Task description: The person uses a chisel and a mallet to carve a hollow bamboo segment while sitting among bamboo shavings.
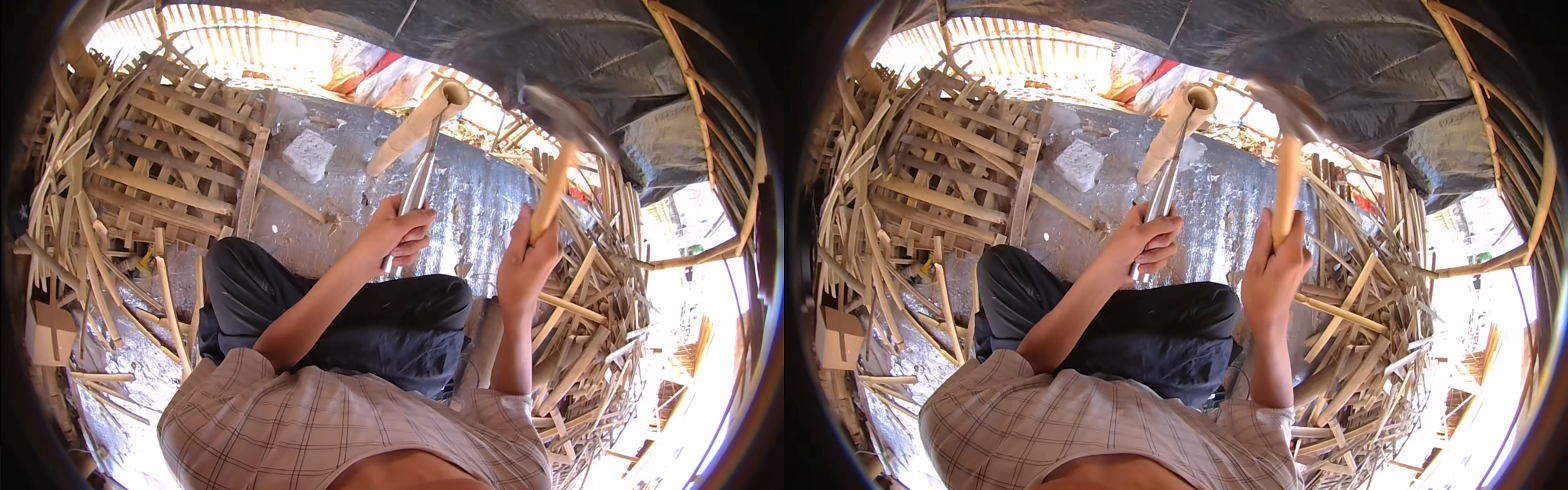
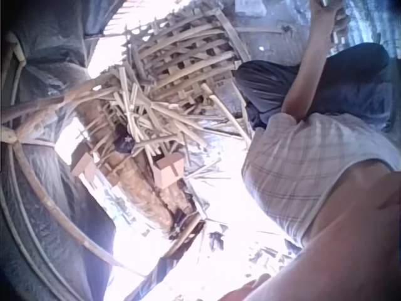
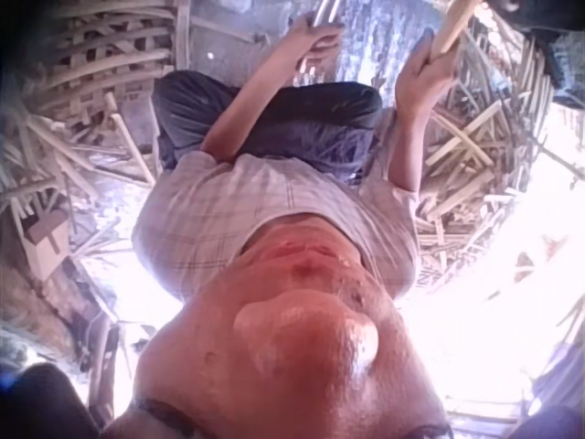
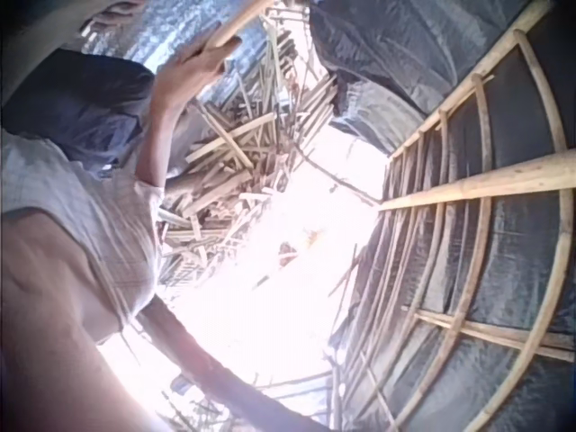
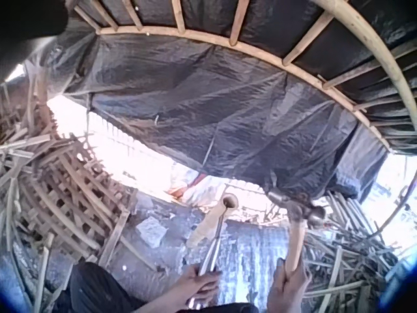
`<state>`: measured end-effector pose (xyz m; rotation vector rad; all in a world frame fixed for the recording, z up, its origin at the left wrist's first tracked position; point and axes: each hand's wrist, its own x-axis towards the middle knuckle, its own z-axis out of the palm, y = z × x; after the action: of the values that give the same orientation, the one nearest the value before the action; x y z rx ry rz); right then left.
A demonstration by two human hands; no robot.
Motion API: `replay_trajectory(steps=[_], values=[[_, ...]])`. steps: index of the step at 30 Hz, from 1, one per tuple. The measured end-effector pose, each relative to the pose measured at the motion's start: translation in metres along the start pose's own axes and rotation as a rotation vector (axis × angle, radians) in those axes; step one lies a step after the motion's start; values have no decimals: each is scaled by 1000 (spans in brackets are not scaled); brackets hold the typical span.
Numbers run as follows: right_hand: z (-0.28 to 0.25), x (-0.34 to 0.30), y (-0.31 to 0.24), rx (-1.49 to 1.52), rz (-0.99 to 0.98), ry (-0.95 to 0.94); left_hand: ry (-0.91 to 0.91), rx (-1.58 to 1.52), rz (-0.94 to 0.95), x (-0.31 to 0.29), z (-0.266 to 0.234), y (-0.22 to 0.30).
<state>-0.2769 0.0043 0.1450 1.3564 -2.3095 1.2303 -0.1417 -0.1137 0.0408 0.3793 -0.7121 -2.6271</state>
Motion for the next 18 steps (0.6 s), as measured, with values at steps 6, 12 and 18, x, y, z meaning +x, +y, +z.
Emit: replay_trajectory(steps=[6,12,18], values=[[29,-15,44,-244,18,-360,77,0,-4,-3,0,-3],[3,-2,14,-96,-25,25,21,7,8,-2,-6,-2],[30,-16,50,-236,-69,-375,76,25,-30,-3,-7,-8]])
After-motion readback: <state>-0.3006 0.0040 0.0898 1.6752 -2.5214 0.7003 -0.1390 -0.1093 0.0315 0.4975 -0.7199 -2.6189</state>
